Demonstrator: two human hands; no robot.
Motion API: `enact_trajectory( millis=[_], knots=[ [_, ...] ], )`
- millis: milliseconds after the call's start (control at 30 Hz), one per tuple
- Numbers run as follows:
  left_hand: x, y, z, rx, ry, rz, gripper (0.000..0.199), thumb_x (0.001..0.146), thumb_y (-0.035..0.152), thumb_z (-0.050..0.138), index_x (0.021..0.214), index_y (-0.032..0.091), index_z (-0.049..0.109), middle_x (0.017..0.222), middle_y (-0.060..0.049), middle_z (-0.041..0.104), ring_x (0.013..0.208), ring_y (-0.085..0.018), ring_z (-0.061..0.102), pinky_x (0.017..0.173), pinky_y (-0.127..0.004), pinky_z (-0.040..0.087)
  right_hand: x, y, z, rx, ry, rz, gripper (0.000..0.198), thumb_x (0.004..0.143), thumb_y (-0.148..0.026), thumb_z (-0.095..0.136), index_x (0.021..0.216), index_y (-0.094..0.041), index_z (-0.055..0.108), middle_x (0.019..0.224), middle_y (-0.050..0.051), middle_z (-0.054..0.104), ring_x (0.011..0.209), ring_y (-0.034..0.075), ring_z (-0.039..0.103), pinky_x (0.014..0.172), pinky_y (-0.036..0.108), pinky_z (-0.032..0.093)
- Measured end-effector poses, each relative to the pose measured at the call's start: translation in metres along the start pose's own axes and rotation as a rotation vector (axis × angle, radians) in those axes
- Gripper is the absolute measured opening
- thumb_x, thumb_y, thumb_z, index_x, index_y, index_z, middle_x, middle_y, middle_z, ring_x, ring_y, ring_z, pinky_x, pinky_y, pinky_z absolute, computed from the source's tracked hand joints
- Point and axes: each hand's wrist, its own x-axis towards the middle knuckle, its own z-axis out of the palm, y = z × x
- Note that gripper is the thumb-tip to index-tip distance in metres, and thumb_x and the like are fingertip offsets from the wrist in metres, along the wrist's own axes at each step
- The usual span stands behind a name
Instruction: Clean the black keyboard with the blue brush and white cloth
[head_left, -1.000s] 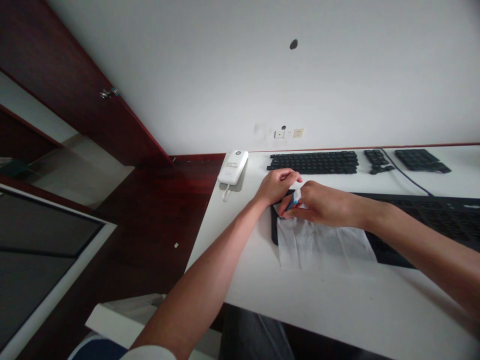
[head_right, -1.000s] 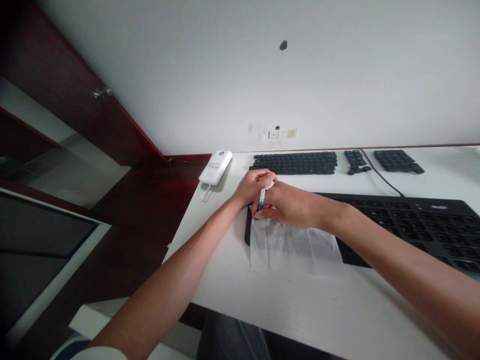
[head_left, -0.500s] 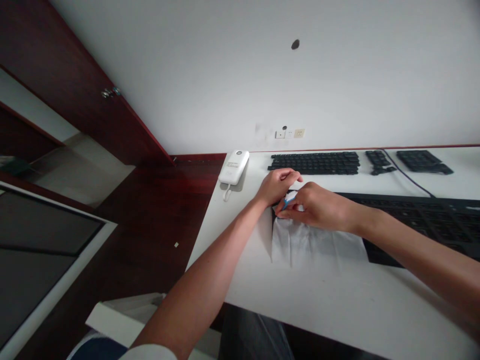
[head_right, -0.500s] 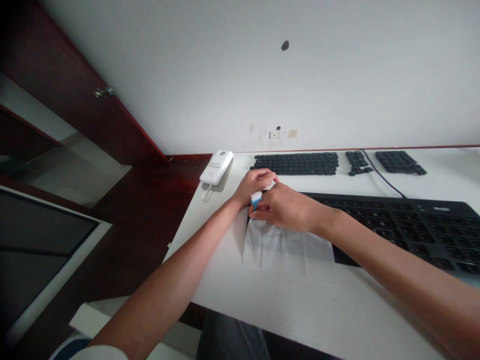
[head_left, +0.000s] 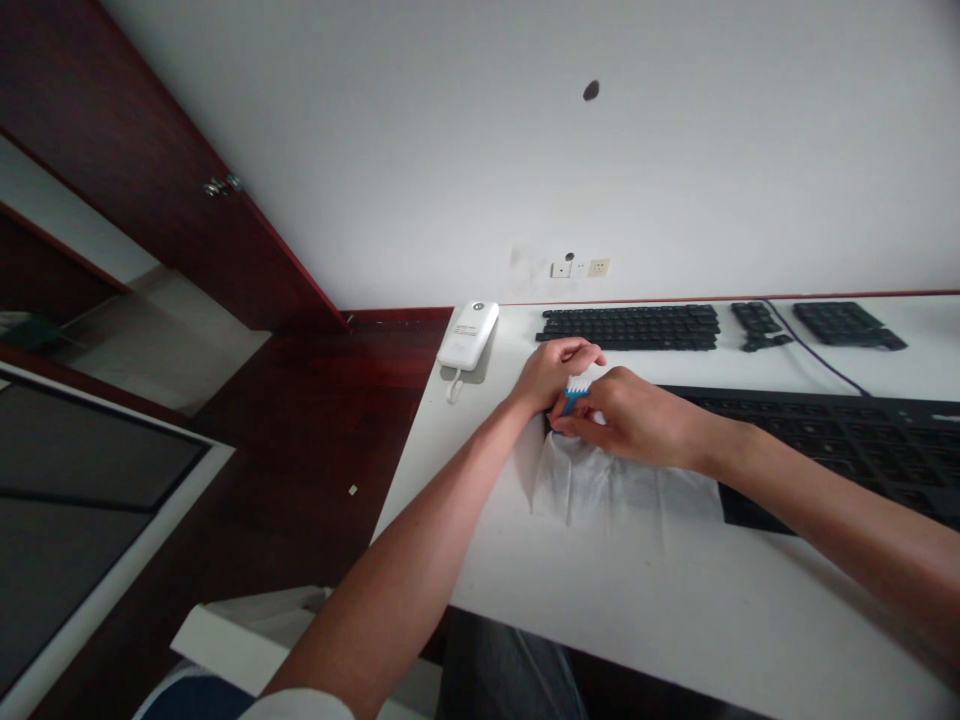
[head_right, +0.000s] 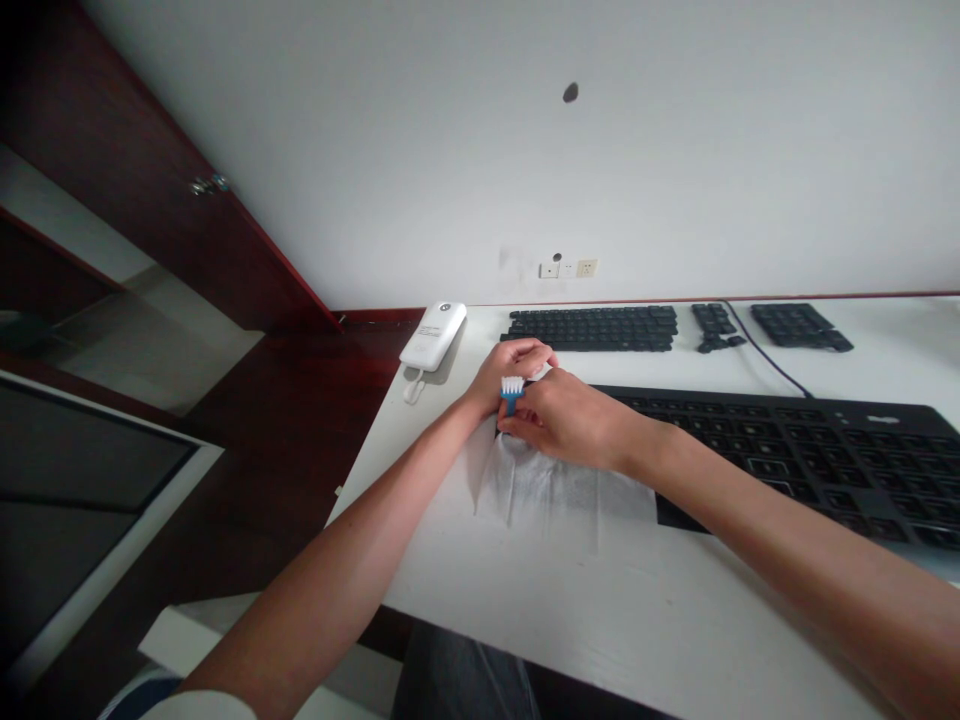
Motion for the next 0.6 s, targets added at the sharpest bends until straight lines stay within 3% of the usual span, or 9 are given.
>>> enact_trajectory(
  millis=[133, 300, 467, 600],
  knots=[
    [-0.0001, -0.0018, -0.0003, 0.021, 0.012, 0.014, 0.024, 0.101, 0.028, 0.055, 0.085, 0.015, 0.068, 0.084, -0.006, 0.064, 0.077, -0.018, 0.052, 0.068, -0.032, 0.038, -0.0012, -0.0033, 0.0036, -0.064, 0.042, 0.0, 0.031, 0.102, -0.031, 0.056, 0.091, -0.018, 0.081, 0.079, 0.01, 0.076, 0.072, 0.024, 0.069, 0.069, 0.036, 0.048],
    [-0.0002, -0.0052, 0.0, -0.004, 0.013, 0.043, 0.028, 0.1, 0.037, 0.057, 0.088, 0.015, 0.07, 0.071, -0.002, 0.053, 0.067, -0.016, 0.043, 0.061, -0.033, 0.031, -0.0023, -0.0073, 0.0043, -0.075, -0.012, -0.022, 0.034, 0.103, -0.027, 0.053, 0.082, -0.017, 0.078, 0.074, 0.009, 0.075, 0.069, 0.022, 0.068, 0.064, 0.033, 0.043],
    [0.0007, -0.0052, 0.0013, -0.015, 0.025, 0.039, 0.025, 0.098, 0.031, 0.057, 0.084, 0.014, 0.069, 0.075, -0.005, 0.058, 0.071, -0.017, 0.048, 0.064, -0.033, 0.034, -0.0009, -0.0053, 0.0058, -0.018, 0.014, -0.003, 0.028, 0.102, -0.026, 0.056, 0.091, -0.016, 0.08, 0.088, 0.011, 0.079, 0.078, 0.023, 0.072, 0.07, 0.033, 0.048],
    [-0.0007, -0.0033, 0.0014, 0.005, 0.019, 0.036, 0.025, 0.1, 0.03, 0.055, 0.086, 0.015, 0.069, 0.073, -0.004, 0.054, 0.069, -0.017, 0.045, 0.064, -0.033, 0.033, -0.0011, -0.0071, 0.006, -0.037, -0.023, 0.024, 0.03, 0.102, -0.025, 0.056, 0.088, -0.016, 0.081, 0.084, 0.011, 0.079, 0.075, 0.023, 0.072, 0.069, 0.034, 0.048]
  ],
)
